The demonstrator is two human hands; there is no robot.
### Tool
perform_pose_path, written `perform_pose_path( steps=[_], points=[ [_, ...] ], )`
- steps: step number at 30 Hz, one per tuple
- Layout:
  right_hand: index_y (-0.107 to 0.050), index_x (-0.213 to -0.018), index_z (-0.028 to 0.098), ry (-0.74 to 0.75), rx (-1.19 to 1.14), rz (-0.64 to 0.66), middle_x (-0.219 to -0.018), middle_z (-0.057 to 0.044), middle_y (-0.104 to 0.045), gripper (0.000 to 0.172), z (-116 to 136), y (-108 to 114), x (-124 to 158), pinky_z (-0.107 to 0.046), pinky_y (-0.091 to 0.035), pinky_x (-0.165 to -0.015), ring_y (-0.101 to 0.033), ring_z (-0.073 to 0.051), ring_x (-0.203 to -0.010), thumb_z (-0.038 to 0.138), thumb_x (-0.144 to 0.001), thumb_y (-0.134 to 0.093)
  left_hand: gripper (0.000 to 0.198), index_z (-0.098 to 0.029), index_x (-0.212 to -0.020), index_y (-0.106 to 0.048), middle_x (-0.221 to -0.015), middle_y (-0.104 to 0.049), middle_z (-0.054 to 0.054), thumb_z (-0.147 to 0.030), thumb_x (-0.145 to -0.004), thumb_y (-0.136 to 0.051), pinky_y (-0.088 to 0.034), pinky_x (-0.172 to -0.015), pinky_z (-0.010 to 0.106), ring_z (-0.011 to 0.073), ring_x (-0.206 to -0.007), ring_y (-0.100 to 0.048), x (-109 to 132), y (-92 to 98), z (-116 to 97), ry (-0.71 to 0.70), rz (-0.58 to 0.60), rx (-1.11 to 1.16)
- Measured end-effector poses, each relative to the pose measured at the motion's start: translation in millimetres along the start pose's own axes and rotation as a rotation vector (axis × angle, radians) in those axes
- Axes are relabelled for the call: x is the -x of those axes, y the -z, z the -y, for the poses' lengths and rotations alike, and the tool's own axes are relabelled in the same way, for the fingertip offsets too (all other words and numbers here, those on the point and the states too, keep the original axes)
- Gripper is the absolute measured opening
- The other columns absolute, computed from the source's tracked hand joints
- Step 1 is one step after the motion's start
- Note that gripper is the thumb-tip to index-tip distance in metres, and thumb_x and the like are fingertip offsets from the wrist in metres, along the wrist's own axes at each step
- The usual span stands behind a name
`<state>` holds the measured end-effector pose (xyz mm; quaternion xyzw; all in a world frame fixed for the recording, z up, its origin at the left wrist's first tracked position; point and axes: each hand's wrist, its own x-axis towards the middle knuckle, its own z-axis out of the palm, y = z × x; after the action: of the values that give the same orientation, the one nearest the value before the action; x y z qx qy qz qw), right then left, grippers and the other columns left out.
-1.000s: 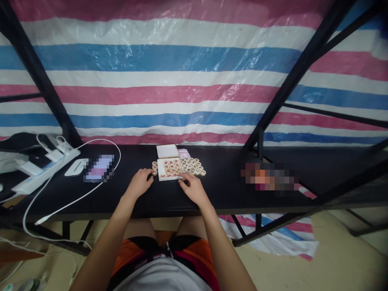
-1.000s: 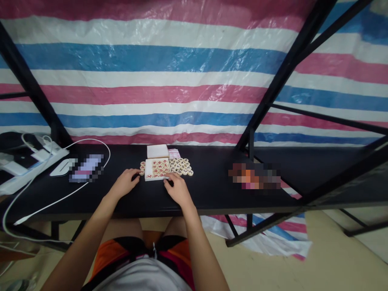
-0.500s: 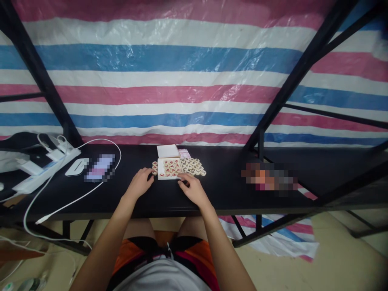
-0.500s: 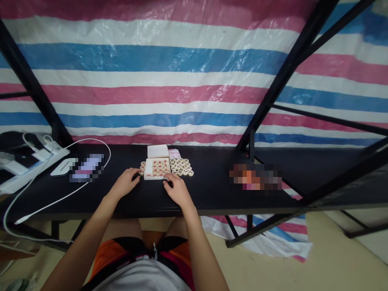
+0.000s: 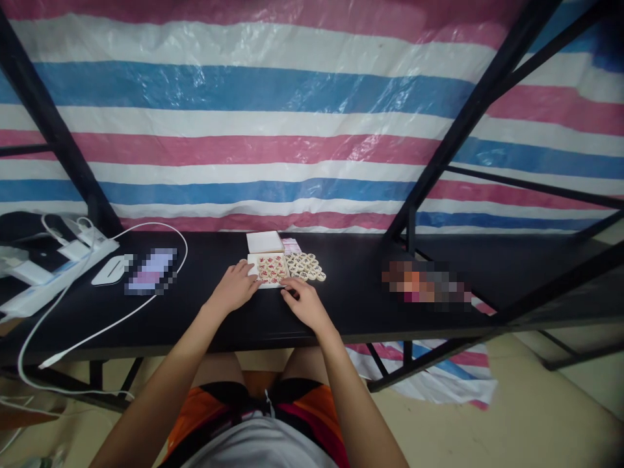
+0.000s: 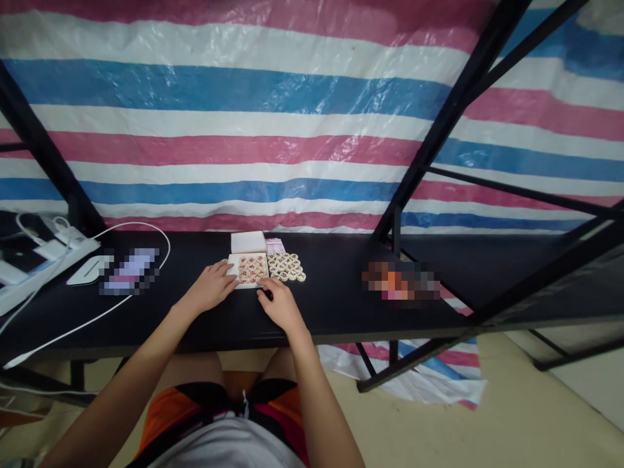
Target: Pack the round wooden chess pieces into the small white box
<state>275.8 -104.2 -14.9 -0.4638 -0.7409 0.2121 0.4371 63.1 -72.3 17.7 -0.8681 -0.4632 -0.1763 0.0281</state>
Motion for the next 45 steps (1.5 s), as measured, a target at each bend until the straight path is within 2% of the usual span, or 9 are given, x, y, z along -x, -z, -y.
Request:
perform_pose_path(
  steps=[5, 11, 16, 23, 34, 45],
  points=[
    [-0.065, -0.098, 0.021, 0.001, 0.006, -0.002, -0.102, -0.005, -0.064, 0.02, -0.9, -0.2, 0.1, -0.029, -0.05, -0.078, -0.061, -0.015, -0.083, 0.021, -0.083, -0.051, 0.032, -0.019, -0.101, -0.065, -0.121, -0.056, 0.011, -0.038, -0.093, -0.04, -0.036, -0.097, 0.042, 0.0275, -0.122, -0.041, 4.3, -6.2, 0.9, -0.03, -0.034, 0.003],
    [-0.065, -0.098, 0.021, 0.001, 0.024, -0.001, -0.102, -0.005, -0.064, 0.02, -3.6, -0.9, -0.3, -0.03, -0.049, -0.081, -0.062, -0.015, -0.084, 0.021, -0.084, -0.051, 0.026, -0.02, -0.096, -0.063, -0.096, -0.064, 0.007, -0.032, -0.094, -0.039, -0.039, -0.088, 0.037, 0.0218, -0.098, -0.054, 4.8, 1.3, -0.3, -0.045, 0.019, 0.054],
    [-0.065, -0.097, 0.021, 0.004, 0.016, 0.002, -0.102, -0.005, -0.065, 0.02, -3.8, -0.6, -0.4, -0.03, -0.049, -0.08, -0.062, -0.015, -0.084, 0.021, -0.085, -0.05, 0.027, -0.02, -0.102, -0.062, -0.101, -0.065, 0.007, -0.025, -0.094, -0.036, -0.04, -0.086, 0.035, 0.0209, -0.099, -0.055, 8.0, 2.2, 4.8, -0.035, -0.027, 0.117],
    [-0.065, -0.096, 0.021, 0.003, 0.007, -0.001, -0.101, -0.005, -0.064, 0.019, -5.7, -1.4, -0.8, -0.03, -0.049, -0.079, -0.062, -0.015, -0.082, 0.023, -0.085, -0.049, 0.023, -0.022, -0.098, -0.066, -0.103, -0.067, 0.006, -0.033, -0.089, -0.048, -0.04, -0.092, 0.039, 0.0232, -0.104, -0.056, 9.3, 0.7, 6.6, 0.015, 0.016, 0.157],
    [-0.065, -0.096, 0.022, 0.008, 0.015, 0.002, -0.1, -0.005, -0.064, 0.019, -3.9, -0.1, -0.4, -0.03, -0.048, -0.08, -0.062, -0.015, -0.083, 0.023, -0.085, -0.048, 0.028, -0.019, -0.104, -0.065, -0.1, -0.067, 0.007, -0.035, -0.09, -0.046, -0.045, -0.087, 0.034, 0.0213, -0.095, -0.059, 10.3, 1.0, 8.0, 0.032, -0.005, 0.247],
    [-0.065, -0.095, 0.021, -0.007, 0.013, 0.001, -0.101, -0.005, -0.064, 0.019, -4.0, -0.7, -0.4, -0.029, -0.049, -0.076, -0.062, -0.015, -0.082, 0.023, -0.085, -0.048, 0.028, -0.021, -0.105, -0.064, -0.101, -0.067, 0.006, -0.035, -0.091, -0.044, -0.045, -0.088, 0.033, 0.02, -0.096, -0.059, 11.2, -3.4, 9.9, 0.02, -0.038, 0.28]
  ],
)
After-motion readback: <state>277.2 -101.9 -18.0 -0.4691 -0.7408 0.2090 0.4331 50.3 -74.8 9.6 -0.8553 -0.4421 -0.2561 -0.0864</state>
